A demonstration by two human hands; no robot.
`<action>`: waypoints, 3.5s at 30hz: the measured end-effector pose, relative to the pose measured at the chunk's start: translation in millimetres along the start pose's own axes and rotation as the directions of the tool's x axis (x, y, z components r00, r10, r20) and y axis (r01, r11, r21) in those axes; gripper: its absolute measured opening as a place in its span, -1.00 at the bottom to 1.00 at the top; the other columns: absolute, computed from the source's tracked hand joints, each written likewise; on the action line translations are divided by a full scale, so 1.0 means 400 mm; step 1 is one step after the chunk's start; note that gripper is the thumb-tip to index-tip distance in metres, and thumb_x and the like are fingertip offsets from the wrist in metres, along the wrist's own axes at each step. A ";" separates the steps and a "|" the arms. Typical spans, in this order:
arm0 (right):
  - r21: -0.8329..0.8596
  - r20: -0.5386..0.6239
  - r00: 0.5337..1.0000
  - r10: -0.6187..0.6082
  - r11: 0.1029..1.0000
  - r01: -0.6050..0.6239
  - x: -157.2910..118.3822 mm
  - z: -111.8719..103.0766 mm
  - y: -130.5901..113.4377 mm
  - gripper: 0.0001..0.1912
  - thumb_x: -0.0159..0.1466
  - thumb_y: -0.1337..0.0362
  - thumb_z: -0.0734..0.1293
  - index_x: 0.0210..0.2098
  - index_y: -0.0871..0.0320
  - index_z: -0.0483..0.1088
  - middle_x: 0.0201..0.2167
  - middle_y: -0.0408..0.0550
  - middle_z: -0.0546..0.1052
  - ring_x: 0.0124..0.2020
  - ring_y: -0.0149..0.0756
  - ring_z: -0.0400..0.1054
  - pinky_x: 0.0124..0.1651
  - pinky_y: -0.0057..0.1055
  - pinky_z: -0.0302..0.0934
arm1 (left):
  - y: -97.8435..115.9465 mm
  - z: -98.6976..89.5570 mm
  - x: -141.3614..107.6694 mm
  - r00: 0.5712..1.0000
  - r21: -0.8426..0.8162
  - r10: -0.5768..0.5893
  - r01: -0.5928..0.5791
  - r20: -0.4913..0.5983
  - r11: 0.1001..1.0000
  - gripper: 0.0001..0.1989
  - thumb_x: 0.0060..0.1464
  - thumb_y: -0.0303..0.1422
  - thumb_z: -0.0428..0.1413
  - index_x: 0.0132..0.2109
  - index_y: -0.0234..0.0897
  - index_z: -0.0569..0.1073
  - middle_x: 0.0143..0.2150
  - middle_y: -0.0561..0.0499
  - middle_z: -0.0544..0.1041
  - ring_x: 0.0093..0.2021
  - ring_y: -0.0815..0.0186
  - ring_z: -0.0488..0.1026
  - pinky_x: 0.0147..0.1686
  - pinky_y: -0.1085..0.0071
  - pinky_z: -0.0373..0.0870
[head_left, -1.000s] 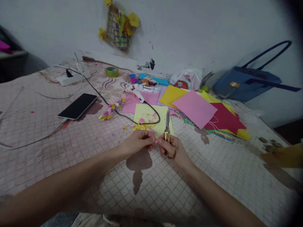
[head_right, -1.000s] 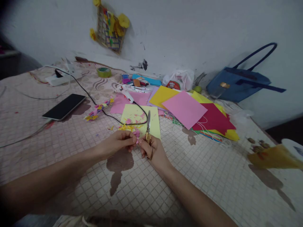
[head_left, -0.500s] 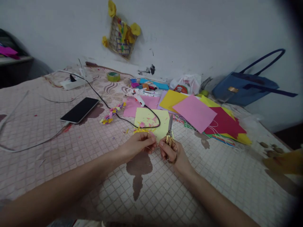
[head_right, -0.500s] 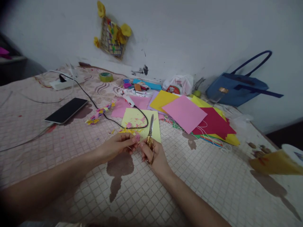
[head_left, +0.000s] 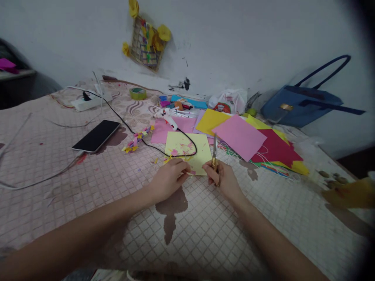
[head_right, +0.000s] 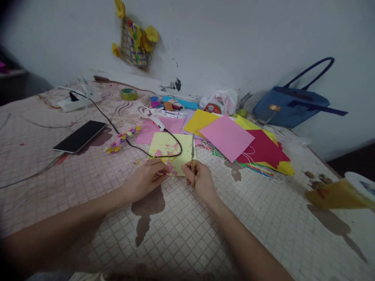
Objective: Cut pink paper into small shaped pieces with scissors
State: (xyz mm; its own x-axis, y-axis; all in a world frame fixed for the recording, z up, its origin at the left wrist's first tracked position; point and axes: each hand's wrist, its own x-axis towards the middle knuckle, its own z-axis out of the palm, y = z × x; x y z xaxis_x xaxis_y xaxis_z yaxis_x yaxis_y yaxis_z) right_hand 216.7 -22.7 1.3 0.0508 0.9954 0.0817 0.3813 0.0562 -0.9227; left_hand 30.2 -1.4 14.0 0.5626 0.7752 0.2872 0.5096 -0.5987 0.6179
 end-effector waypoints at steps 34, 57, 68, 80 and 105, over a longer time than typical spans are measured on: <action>-0.777 0.087 0.990 -0.114 0.614 0.139 0.004 0.046 -0.005 -0.87 0.12 0.23 0.21 -0.46 0.15 0.32 -0.59 -0.11 0.42 -0.57 -0.35 0.21 -0.55 -0.47 -0.19 | -0.013 0.007 0.004 0.985 -0.236 -0.156 0.169 0.074 0.957 -0.90 -0.02 -0.42 0.00 -0.36 -0.33 0.39 -0.50 0.06 0.42 -0.50 0.44 0.33 -0.52 0.54 0.22; 0.129 0.173 0.983 0.055 0.989 -0.078 -0.027 0.032 -0.063 -0.76 0.15 0.13 0.22 -0.49 0.19 0.26 -0.70 -0.25 0.22 -0.71 -0.52 0.07 -0.67 -0.56 -0.05 | -0.011 0.011 0.007 0.924 -0.687 -0.197 0.375 0.327 0.623 -0.83 -0.01 -0.30 0.02 -0.40 -0.36 0.33 -0.50 0.06 0.37 -0.58 0.52 0.25 -0.64 0.59 0.11; 0.169 0.271 0.962 0.022 0.983 -0.070 -0.032 0.033 -0.042 -0.79 0.15 0.18 0.21 -0.50 0.19 0.27 -0.70 -0.25 0.22 -0.71 -0.53 0.08 -0.67 -0.57 -0.01 | -0.001 0.006 0.006 0.899 -0.727 -0.204 0.435 0.388 0.532 -0.78 -0.02 -0.24 0.03 -0.42 -0.35 0.34 -0.52 0.08 0.35 -0.56 0.53 0.24 -0.63 0.59 0.11; 0.289 0.292 0.953 0.079 0.943 -0.167 -0.045 0.046 -0.049 -0.74 0.16 0.14 0.19 -0.55 0.18 0.22 -0.71 -0.25 0.21 -0.72 -0.53 0.05 -0.68 -0.56 -0.02 | -0.001 0.001 0.005 0.887 -0.759 -0.237 0.461 0.396 0.459 -0.81 0.02 -0.30 0.01 -0.43 -0.36 0.31 -0.55 0.09 0.33 -0.60 0.55 0.23 -0.63 0.61 0.12; 0.343 0.282 0.957 0.064 0.925 -0.162 -0.043 0.051 -0.041 -0.81 0.13 0.23 0.23 -0.54 0.18 0.23 -0.70 -0.27 0.22 -0.70 -0.53 0.06 -0.66 -0.57 -0.02 | 0.005 0.009 0.002 0.880 -0.720 -0.245 0.473 0.406 0.508 -0.72 0.03 -0.20 -0.02 -0.42 -0.36 0.29 -0.53 0.07 0.35 -0.59 0.52 0.26 -0.60 0.57 0.19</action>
State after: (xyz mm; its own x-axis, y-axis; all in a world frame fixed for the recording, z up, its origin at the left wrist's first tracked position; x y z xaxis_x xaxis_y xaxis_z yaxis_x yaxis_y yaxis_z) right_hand 190.7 -39.1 7.5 -0.1871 0.9785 -0.0866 0.0281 -0.0828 -0.9962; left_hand 33.8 -2.8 12.8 0.6347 0.7475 -0.1958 0.0568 0.2076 0.9766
